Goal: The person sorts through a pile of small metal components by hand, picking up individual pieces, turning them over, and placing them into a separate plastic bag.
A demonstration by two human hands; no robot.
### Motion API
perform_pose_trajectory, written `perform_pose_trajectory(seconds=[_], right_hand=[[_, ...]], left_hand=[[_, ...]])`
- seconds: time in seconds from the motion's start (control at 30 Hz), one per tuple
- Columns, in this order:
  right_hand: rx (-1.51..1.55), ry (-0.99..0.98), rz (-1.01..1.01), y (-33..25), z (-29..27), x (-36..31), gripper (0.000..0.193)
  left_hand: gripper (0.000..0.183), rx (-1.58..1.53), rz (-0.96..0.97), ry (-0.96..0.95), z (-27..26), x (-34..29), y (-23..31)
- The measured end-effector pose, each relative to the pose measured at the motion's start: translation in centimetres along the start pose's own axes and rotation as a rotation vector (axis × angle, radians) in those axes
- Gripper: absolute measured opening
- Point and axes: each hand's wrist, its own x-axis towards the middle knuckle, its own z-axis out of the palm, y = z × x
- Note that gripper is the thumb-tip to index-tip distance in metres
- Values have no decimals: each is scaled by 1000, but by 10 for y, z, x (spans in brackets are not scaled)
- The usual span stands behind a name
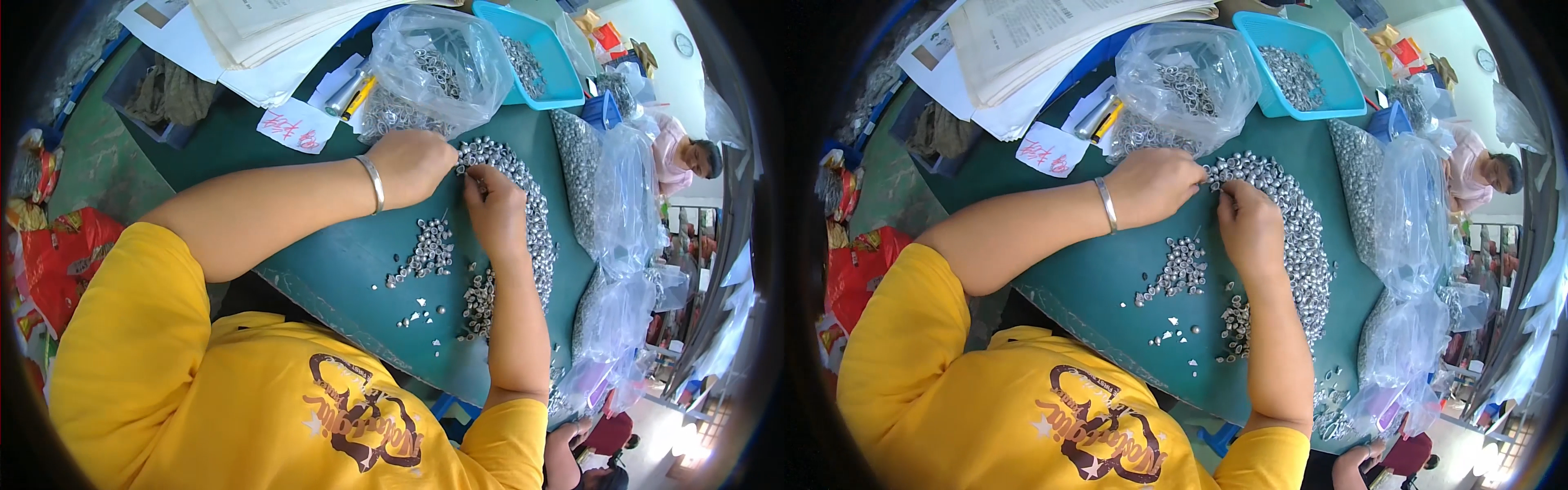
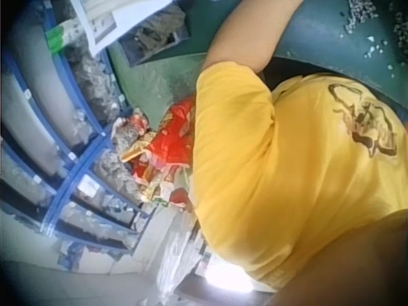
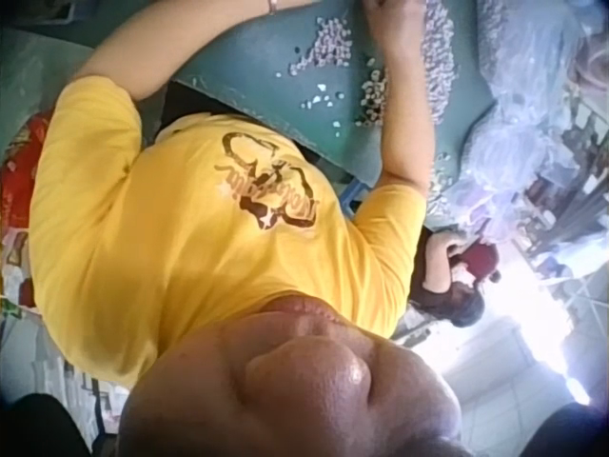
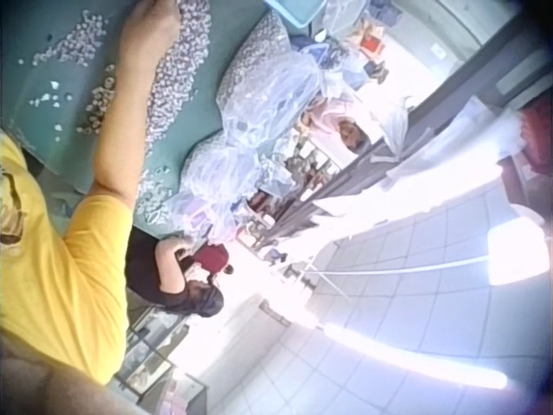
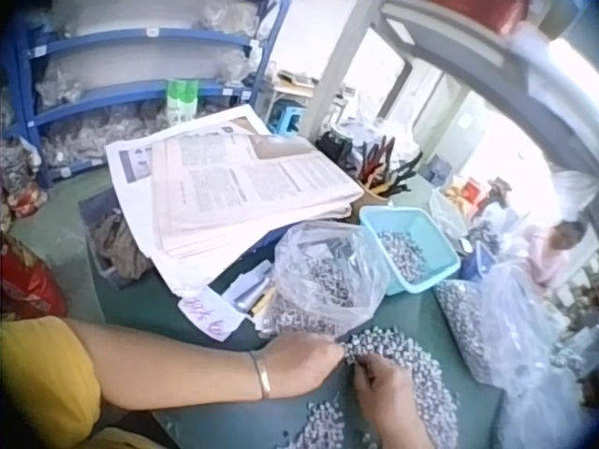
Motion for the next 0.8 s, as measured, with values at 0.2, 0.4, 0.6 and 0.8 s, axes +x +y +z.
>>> perform_pose_trajectory(seconds=[0.2, 0.4, 0.6, 0.8], right_hand=[[1732, -78, 543, 12, -32, 4, 12], [440, -116, 329, -13, -4, 6, 15], [325, -51, 133, -15, 3, 1, 12], [1644, -138, 501, 13, -38, -7, 16]], left_hand=[[13, -79, -56, -134, -15, 0, -4], [13, -17, -10, 100, -1, 3, -10], [9, 53, 35, 97, 2, 2, -1], [9, 67, 5, 89, 2, 3, -2]])
